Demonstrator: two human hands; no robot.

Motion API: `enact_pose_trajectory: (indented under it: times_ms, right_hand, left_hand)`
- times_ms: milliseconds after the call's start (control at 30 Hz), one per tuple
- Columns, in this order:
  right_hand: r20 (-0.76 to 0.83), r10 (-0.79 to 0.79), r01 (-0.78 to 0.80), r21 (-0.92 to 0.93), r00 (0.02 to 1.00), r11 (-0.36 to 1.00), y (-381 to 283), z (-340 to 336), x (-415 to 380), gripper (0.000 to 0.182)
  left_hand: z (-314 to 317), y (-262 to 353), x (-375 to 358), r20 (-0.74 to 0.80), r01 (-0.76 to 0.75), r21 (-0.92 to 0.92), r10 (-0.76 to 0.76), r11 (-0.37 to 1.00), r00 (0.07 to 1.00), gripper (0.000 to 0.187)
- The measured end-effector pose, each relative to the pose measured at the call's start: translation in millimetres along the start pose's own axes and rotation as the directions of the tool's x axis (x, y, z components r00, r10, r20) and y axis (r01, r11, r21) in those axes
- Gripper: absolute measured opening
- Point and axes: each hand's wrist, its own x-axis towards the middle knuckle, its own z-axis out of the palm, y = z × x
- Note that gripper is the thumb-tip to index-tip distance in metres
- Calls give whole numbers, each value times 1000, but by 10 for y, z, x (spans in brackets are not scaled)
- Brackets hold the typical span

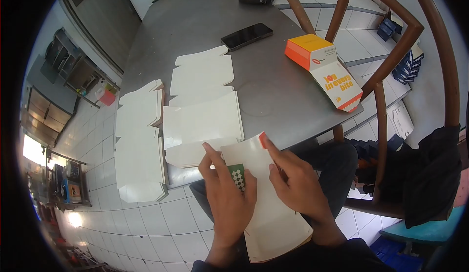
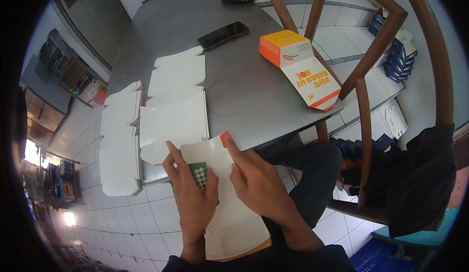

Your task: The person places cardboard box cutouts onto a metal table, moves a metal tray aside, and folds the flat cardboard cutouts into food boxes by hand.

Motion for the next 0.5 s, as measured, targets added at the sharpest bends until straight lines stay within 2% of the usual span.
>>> enact_pose_trajectory:
  times_ms: [100,200,300,400,500]
  right_hand:
    - [-1,49,-49,-93,999,995,-4,60,-19,57]
    - [-17,54,-56,-161,998,985,-38,93,-4,54]
    - [72,86,-75,-150,994,986,-84,-3,36,52]
    - [34,47,-45,-39,998,998,-13,-1,46,53]
    - [-105,3,5,76,994,997,15,49,-62,53]
  left_hand:
    - [-66,47,2,46,-27,257,16,966,999,77]
    - [-78,-9,67,109,-160,543,120,824,987,67]
    - [-87,-68,148,201,-306,579,231,755,952,58]
    - [-186,-86,226,253,-384,560,290,734,923,55]
    - [-195,-62,207,125,-405,461,395,790,910,52]
